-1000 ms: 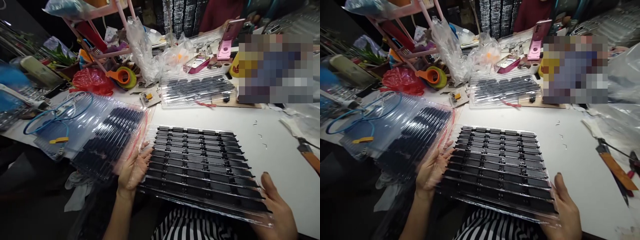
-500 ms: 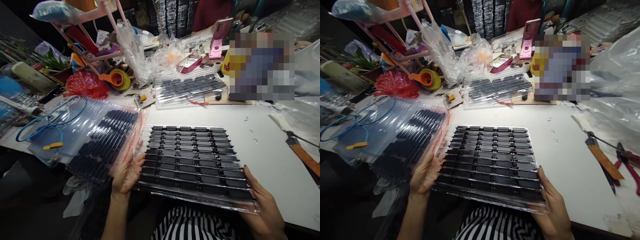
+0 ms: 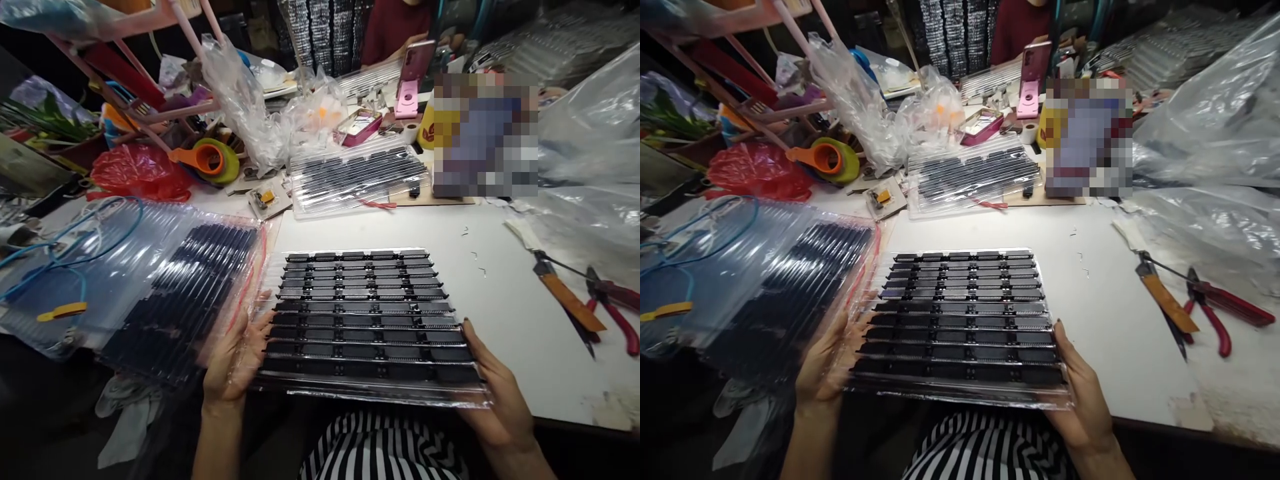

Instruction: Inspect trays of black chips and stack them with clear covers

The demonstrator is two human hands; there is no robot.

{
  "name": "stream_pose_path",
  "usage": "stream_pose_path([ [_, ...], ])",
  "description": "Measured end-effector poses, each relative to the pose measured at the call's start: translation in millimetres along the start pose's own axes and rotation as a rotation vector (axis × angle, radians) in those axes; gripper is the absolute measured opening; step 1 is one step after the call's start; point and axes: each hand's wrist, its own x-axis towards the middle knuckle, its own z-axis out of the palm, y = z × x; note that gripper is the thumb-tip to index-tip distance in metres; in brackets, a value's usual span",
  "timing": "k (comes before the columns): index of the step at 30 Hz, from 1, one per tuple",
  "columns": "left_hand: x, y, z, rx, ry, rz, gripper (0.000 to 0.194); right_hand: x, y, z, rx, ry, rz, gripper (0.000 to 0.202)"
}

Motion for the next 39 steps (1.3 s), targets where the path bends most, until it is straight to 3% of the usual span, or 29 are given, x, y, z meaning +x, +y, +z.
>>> stream_pose_path([
  [9, 0.4, -0.8, -2.7, -0.133, -0.068, -0.047, 0.052, 1.1, 1.9, 4.9, 0.042, -0.1, 0.037, 0.024],
  [15, 0.1, 2.2, 13.6, -0.225, -0.061, -0.084, 0.055, -3.3, 1.0, 8.2, 0.087, -0.134, 0.027, 0.031],
  [20, 0.7, 0.9, 17.2, -0.268, -0.047, 0.03, 0.065, -1.3, -0.7, 4.2, 0.144, -0.138, -0.095, 0.03],
  [24, 0.8, -7.0, 13.3, -0.268, -0.07, 0.109, 0.06, 4.1, -1.8, 2.8, 0.155, -0.125, -0.169, 0.028],
  [34, -2.6, -11.5, 15.6, -0.133, 0.113, 0.098, 0.055, 2.8, -1.0, 5.3, 0.147, -0.038, -0.139, 0.021],
  [39, -1.7, -12.6, 13.9, -0.128, 0.099, 0.123, 0.056, 3.2, -1.6, 4.5, 0.094, -0.011, -0.159, 0.016],
])
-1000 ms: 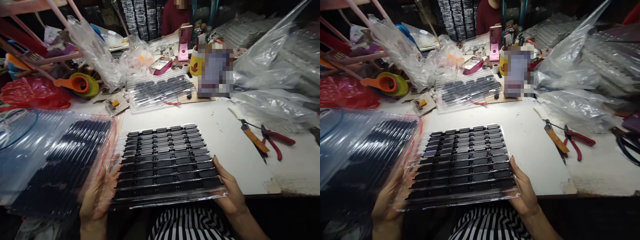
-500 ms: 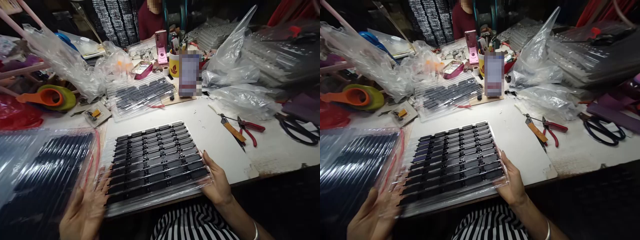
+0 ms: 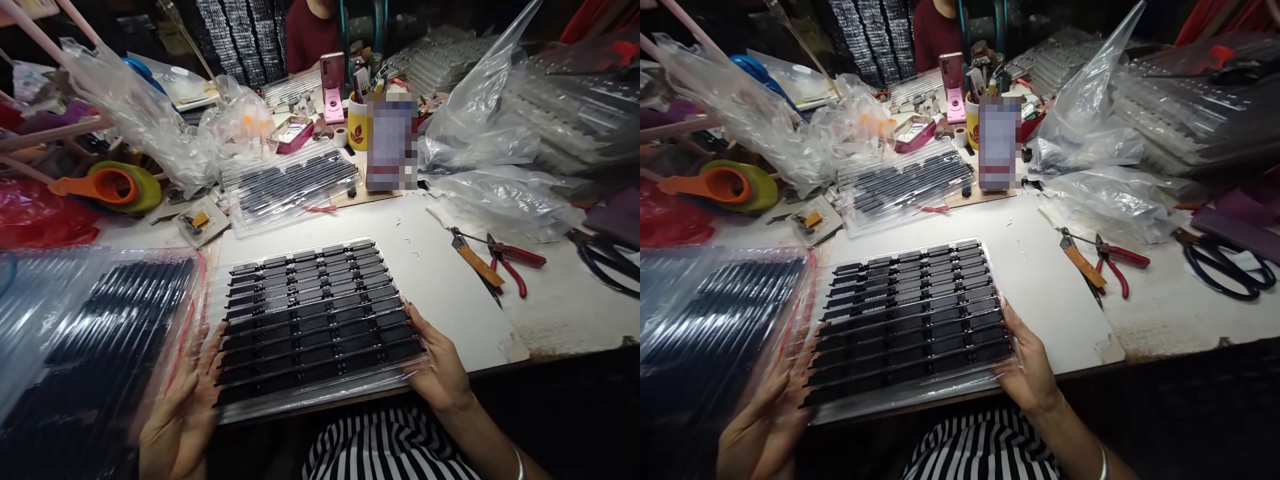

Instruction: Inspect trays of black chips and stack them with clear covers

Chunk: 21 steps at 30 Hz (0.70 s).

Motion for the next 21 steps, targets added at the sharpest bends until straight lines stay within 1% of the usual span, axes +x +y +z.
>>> stream_pose_path([
  [5, 0.7, -0.6, -5.4, 0.019, -0.031, 0.02, 0.054, -1.2, -0.6, -2.2, -0.001, 0.014, 0.034, 0.012],
  [8, 1.5, -0.2, -6.9, 0.048, -0.033, 0.019, 0.053, -1.6, -0.4, -2.9, -0.026, 0.029, 0.027, 0.016],
  [11, 1.9, 0.7, -5.7, 0.082, -0.005, 0.027, 0.053, -1.9, -0.7, -2.8, -0.076, 0.024, 0.011, 0.019],
  [14, 2.2, 2.6, -4.1, 0.103, 0.018, 0.023, 0.056, -3.6, -3.6, -4.1, -0.134, 0.005, 0.02, 0.019],
  [17, 2.4, 5.2, -4.3, 0.09, 0.019, 0.014, 0.057, -6.4, -8.6, -8.1, -0.19, 0.013, 0.034, 0.023],
  [21, 2.5, 7.4, -6.1, 0.063, 0.015, -0.001, 0.059, -8.0, -12.8, -12.1, -0.28, 0.027, 0.003, 0.027],
])
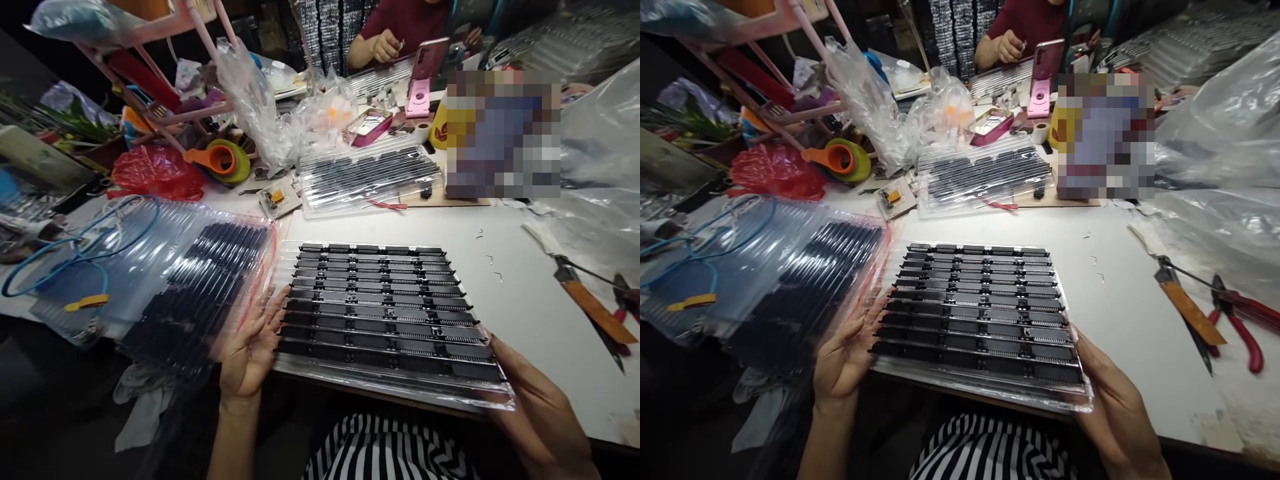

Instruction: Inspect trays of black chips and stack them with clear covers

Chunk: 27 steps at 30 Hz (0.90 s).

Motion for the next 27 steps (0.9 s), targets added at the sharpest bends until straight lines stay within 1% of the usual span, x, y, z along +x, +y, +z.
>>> stream_pose_path([
  [4, -0.6, -0.2, 0.5, -0.003, -0.005, 0.012, 0.06, 2.1, 1.4, 1.5, -0.054, 0.001, -0.033, 0.026],
  [12, 0.5, -3.3, 2.7, 0.01, -0.001, 0.019, 0.055, 4.9, 3.4, 3.8, -0.023, 0.056, -0.047, 0.03],
  [18, -0.1, -5.9, -1.8, -0.016, -0.036, 0.027, 0.058, 5.0, 3.6, 3.2, -0.029, 0.035, -0.041, 0.029],
  [20, -0.5, -5.2, -0.8, -0.026, -0.026, 0.008, 0.057, 5.6, 3.9, 2.4, -0.019, 0.028, -0.036, 0.03],
  [24, -0.3, 0.3, 1.1, -0.005, 0.028, -0.038, 0.055, 5.4, 4.4, 1.3, -0.002, -0.038, -0.016, 0.028],
  [27, 0.6, 5.6, -2.8, 0.056, 0.0, -0.067, 0.055, 4.9, 4.7, 2.7, 0.026, -0.075, -0.001, 0.028],
])
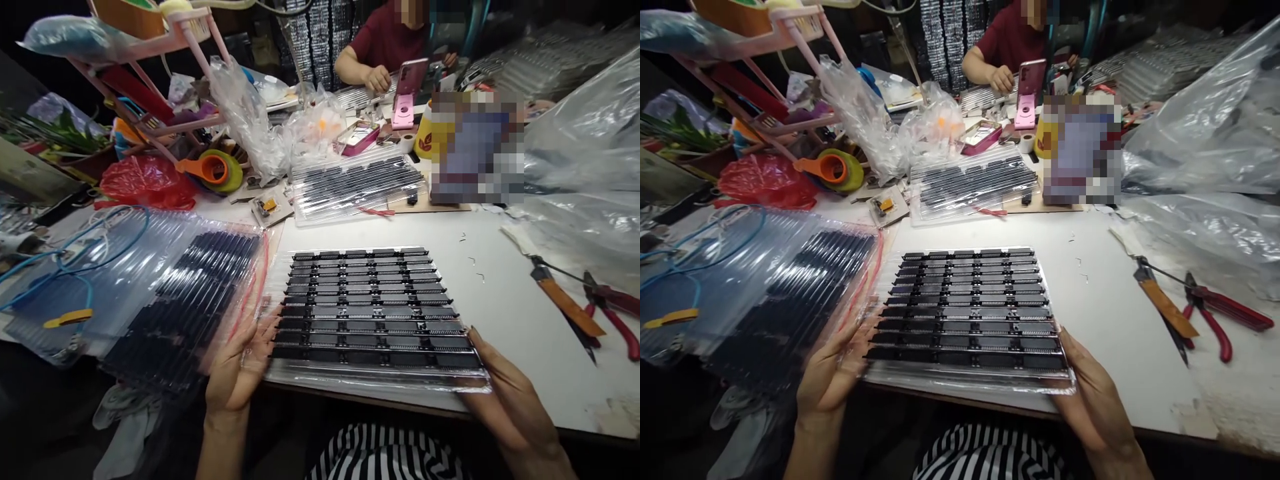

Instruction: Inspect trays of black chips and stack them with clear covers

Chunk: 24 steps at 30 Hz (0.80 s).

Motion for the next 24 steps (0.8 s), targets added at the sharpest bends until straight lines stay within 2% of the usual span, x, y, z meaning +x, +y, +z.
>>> stream_pose_path([
  [4, 0.4, 1.3, -7.7, 0.015, -0.06, -0.047, 0.057, 1.0, -0.3, 4.3, 0.038, -0.02, 0.008, 0.03],
  [8, -2.3, -6.5, -9.8, -0.183, -0.202, 0.104, 0.06, 1.5, -1.2, 5.6, 0.1, -0.051, 0.025, 0.026],
  [11, -6.1, -13.2, -8.6, -0.306, -0.216, 0.165, 0.061, 1.4, -1.2, 3.2, 0.116, -0.08, 0.024, 0.025],
  [14, -8.4, -18.1, -10.1, -0.315, -0.173, 0.159, 0.06, 2.0, -1.3, 0.9, 0.077, -0.089, 0.012, 0.026],
  [19, -7.8, -23.5, -14.7, -0.246, -0.008, 0.209, 0.064, 3.9, -1.8, -1.0, 0.056, -0.126, 0.008, 0.03],
  [24, -6.9, -22.3, -10.5, -0.178, 0.093, 0.194, 0.068, 3.7, -1.5, -3.1, 0.088, -0.135, 0.011, 0.031],
])
